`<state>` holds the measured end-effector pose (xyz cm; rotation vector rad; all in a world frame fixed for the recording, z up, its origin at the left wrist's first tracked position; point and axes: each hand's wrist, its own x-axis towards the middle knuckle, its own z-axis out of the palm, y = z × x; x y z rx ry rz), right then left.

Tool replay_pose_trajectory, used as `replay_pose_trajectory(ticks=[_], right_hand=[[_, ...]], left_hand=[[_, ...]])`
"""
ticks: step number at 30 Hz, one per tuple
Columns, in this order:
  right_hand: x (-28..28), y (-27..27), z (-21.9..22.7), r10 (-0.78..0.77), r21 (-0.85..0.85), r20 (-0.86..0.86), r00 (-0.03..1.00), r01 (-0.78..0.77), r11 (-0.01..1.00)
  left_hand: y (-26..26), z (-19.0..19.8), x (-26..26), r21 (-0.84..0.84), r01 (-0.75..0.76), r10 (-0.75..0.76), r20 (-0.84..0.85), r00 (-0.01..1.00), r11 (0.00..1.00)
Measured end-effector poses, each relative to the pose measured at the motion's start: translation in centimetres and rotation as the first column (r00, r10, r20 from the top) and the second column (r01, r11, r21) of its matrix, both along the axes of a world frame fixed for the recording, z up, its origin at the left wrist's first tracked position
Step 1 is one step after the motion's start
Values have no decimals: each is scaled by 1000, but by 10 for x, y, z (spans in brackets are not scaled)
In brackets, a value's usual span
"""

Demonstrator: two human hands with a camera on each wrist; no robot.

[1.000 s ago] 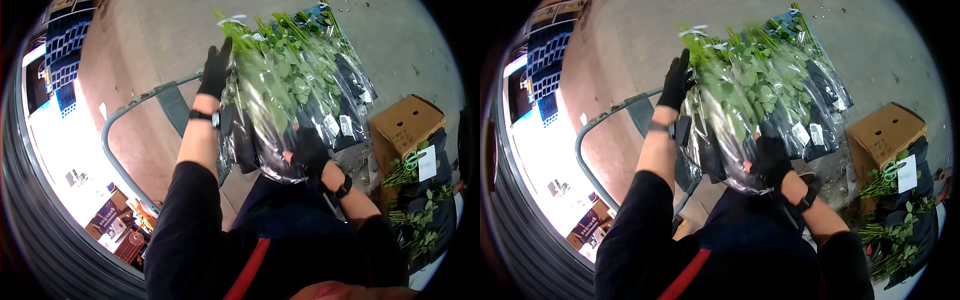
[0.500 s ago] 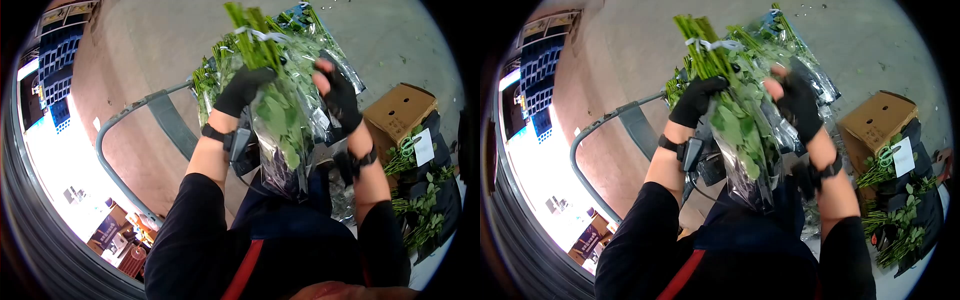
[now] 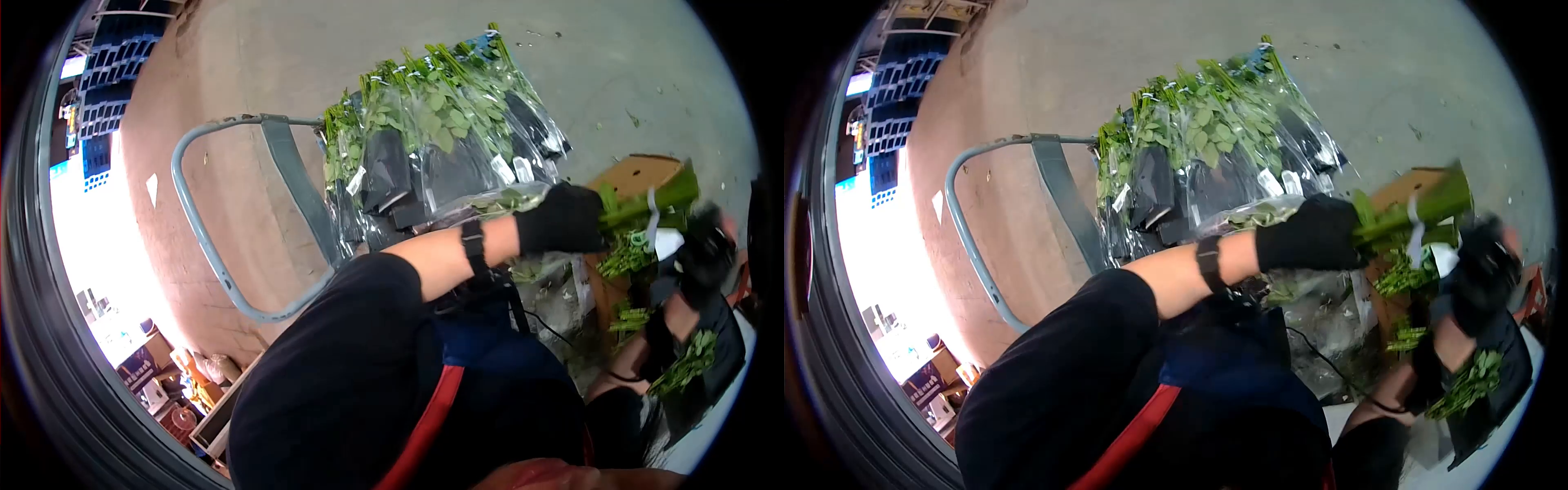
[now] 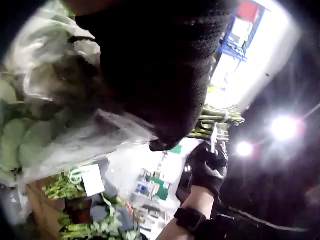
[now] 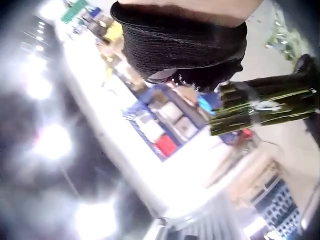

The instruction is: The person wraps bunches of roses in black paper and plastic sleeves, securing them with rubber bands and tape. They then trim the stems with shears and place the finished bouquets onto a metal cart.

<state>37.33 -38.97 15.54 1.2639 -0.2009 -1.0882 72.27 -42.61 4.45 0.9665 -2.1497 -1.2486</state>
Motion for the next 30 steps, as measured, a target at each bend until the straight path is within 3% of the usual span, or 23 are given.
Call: replay_pose_trajectory(ticks=[1, 2, 3, 6, 7, 8, 9, 10, 11, 12, 14, 15, 16, 17, 18, 20, 21, 22, 24, 26, 27, 28, 30], right_hand=[[-32, 50, 31, -114, 223, 170, 979, 75, 972], [-28, 85, 62, -509, 466, 703, 497, 218, 857], [-23, 119, 94, -571, 574, 770, -284, -82, 814], [-46, 281, 55, -319, 820, 460, -829, 259, 510], [-14, 325, 52, -131, 761, 387, -913, 236, 604], [17, 368, 50, 43, 669, 279, -959, 227, 708], [61, 365, 80, 233, 783, 42, -972, 177, 596], [83, 383, 83, 329, 687, -210, -921, 101, 720], [101, 397, 89, 252, 644, -153, -956, 97, 759], [114, 409, 78, 239, 516, -16, -971, 197, 834], [117, 440, 59, 267, 291, 309, -913, 358, 887], [125, 451, 70, 394, 374, 91, -915, 398, 838], [128, 465, 77, 502, 452, -130, -855, 400, 798], [127, 495, 55, 560, 401, -95, -823, 483, 778], [130, 517, 58, 624, 434, -426, -655, 457, 777], [128, 563, 60, 442, 28, -86, -893, 441, 897], [135, 572, 68, 514, -159, -329, -792, 583, 797], [140, 594, 97, 98, -223, -856, -507, 534, 816], [152, 621, 110, 216, -67, -910, -354, 640, 765], [158, 656, 93, 132, -206, -925, -355, 764, 611], [163, 672, 97, 145, -306, -852, -503, 703, 642], [172, 677, 117, 180, -282, -882, -435, 794, 538], [179, 701, 113, 190, -316, -846, -498, 756, 573]], left_hand=[[24, 10, -17, -27, 55, -54, 35, 998, 998], [50, 21, -32, -53, 118, -114, 74, 991, 992], [75, 30, -45, -73, 190, -181, 113, 977, 979], [152, 41, -94, -214, 224, -227, 9, 974, 951], [174, 42, -112, -210, 246, -244, 40, 969, 946], [186, 45, -127, -152, 349, -342, 74, 937, 924], [202, 54, -136, -70, 364, -362, 41, 931, 929], [221, 62, -145, -126, 376, -378, 16, 926, 918], [239, 65, -160, -85, 430, -434, -34, 900, 899], [258, 69, -169, -240, 452, -456, 40, 889, 859], [302, 72, -182, -314, 579, -608, 7, 794, 753], [327, 69, -188, -321, 619, -657, -13, 754, 717], [341, 86, -188, -392, 668, -678, 135, 722, 633], [357, 85, -191, -428, 689, -701, 162, 695, 584], [374, 84, -196, -460, 708, -718, 192, 669, 536], [402, 82, -201, -385, 780, -764, 238, 600, 493], [413, 82, -201, -359, 801, -777, 253, 577, 478], [422, 82, -197, -337, 818, -785, 270, 558, 466], [441, 88, -193, -417, 801, -790, 256, 557, 429], [458, 97, -201, -436, 815, -815, 257, 518, 381], [469, 103, -202, -482, 796, -838, 203, 507, 365], [478, 104, -202, -517, 791, -838, 229, 495, 326], [494, 106, -205, -580, 780, -840, 283, 462, 234]])
